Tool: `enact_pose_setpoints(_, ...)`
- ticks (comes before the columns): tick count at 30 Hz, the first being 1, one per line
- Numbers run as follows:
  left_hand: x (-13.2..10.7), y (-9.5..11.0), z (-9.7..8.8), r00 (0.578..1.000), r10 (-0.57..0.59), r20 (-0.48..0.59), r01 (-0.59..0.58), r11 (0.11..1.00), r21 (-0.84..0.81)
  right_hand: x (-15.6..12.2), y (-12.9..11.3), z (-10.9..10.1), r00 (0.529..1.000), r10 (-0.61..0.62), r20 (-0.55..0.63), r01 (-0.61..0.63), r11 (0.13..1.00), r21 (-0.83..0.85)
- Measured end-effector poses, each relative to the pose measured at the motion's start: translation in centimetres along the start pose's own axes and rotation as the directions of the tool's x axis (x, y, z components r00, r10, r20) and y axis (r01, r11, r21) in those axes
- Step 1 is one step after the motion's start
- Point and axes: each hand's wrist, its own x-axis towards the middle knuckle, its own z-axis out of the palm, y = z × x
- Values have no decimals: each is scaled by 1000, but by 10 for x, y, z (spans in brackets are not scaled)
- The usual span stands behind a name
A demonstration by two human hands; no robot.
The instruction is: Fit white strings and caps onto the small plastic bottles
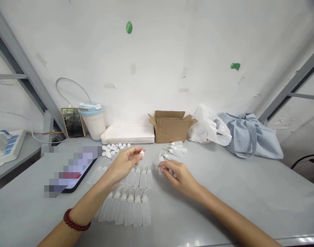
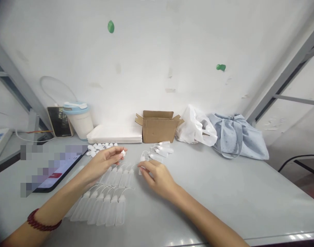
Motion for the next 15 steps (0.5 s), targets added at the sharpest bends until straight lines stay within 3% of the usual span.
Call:
enact_pose_setpoints(4, -5, 2, 10, 997, -19, 70, 26, 995, -99, -2, -7, -1, 990, -118, -77, 118, 993, 3)
enact_pose_setpoints(8, -6, 3, 15, 989, -55, 136, 92, 956, -280, -4, -14, 1, 980, -182, -76, 188, 979, 74)
enact_pose_setpoints(15, -11, 7, 19, 958, -34, 283, 170, 866, -471, -5, -24, 3, 995, -97, -34, 103, 962, 253)
